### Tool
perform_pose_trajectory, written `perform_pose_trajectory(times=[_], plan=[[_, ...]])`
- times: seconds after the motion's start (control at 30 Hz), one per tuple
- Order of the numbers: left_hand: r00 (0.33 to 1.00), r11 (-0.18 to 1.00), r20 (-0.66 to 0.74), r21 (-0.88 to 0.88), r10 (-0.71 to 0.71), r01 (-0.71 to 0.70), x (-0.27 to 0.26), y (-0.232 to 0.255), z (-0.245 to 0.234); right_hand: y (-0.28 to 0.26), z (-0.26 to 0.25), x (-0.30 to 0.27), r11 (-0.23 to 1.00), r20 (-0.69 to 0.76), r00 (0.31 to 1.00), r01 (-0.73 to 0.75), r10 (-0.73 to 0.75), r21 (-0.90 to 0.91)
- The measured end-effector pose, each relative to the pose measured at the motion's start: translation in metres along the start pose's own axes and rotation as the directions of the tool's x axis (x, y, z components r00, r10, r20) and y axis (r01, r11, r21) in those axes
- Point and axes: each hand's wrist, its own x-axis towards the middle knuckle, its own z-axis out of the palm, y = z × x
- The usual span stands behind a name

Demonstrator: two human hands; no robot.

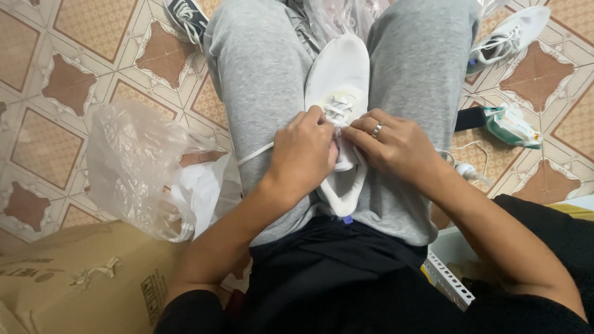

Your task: Lacing a white sneaker while sitting on a tiled floor.

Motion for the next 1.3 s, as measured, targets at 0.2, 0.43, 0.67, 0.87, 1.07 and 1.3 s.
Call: perform_pose_trajectory(times=[0.2,0.43,0.67,0.87,1.07,1.3], plan=[[0.994,1.000,0.112,0.024,-0.004,0.001,-0.002,0.004,-0.008,-0.005,-0.026,0.020,0.959,0.209,0.945,-0.273,0.253,0.075],[0.998,0.994,-0.044,0.106,-0.034,0.038,-0.011,0.004,0.004,-0.037,-0.045,0.024,0.990,0.350,0.929,-0.088,0.123,-0.114],[0.991,0.998,-0.125,-0.040,-0.043,0.038,-0.014,0.005,-0.002,-0.041,-0.006,0.009,0.956,0.175,0.978,-0.057,0.111,-0.287],[0.977,0.994,-0.208,-0.108,-0.039,0.016,-0.016,0.003,-0.004,-0.031,0.001,-0.016,0.976,-0.021,0.997,-0.075,0.072,-0.205],[0.996,0.973,-0.073,-0.231,-0.049,0.031,-0.008,0.002,-0.020,-0.030,0.009,-0.018,0.990,-0.186,0.980,-0.091,0.070,-0.106],[0.998,0.969,-0.035,-0.243,-0.060,0.050,0.003,0.001,-0.019,-0.030,0.019,-0.023,0.995,-0.289,0.955,-0.082,0.060,-0.064]])
